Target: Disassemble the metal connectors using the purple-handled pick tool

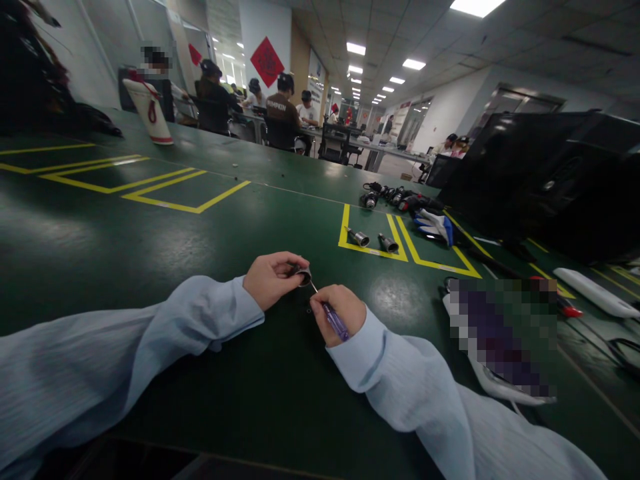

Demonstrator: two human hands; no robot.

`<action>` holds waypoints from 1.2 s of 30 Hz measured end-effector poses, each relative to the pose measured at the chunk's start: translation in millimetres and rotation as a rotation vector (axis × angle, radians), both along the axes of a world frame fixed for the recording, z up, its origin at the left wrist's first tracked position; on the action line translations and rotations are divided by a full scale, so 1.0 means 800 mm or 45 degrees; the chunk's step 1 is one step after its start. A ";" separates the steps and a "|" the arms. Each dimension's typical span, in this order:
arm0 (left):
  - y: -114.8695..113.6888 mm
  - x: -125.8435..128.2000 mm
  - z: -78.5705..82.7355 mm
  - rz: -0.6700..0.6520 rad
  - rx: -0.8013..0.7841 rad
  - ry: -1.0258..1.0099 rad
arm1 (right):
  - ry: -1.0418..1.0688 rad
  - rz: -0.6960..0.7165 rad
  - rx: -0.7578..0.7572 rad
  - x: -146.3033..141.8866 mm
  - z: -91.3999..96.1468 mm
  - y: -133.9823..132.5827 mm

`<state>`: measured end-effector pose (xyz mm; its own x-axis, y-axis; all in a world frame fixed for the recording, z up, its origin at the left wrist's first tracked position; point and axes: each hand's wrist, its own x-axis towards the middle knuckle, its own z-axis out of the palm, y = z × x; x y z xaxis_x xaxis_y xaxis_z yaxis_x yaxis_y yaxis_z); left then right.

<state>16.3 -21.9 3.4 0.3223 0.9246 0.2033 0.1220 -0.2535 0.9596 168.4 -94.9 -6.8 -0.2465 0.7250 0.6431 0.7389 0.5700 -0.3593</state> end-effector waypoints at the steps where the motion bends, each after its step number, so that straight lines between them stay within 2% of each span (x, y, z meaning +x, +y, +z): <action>1: 0.000 0.000 -0.001 0.001 -0.004 0.006 | -0.007 -0.001 -0.001 0.000 -0.001 0.000; 10: -0.001 0.002 0.002 0.049 -0.052 0.071 | -0.015 0.059 -0.022 -0.003 -0.006 0.001; 19: 0.002 0.001 0.001 0.014 -0.047 0.053 | 0.031 0.081 0.103 -0.006 -0.006 0.001; 24: 0.002 -0.001 0.000 0.014 -0.050 0.036 | 0.074 0.108 0.055 -0.008 -0.003 -0.001; 28: 0.005 0.001 0.000 0.013 -0.095 0.003 | 0.382 0.063 -0.081 0.001 0.002 -0.005; 33: 0.011 0.001 0.001 -0.003 -0.174 -0.042 | 1.030 0.026 -0.493 0.010 0.005 -0.001; 36: 0.011 0.000 0.002 0.004 -0.200 -0.044 | 1.153 0.035 -0.598 0.006 0.003 0.003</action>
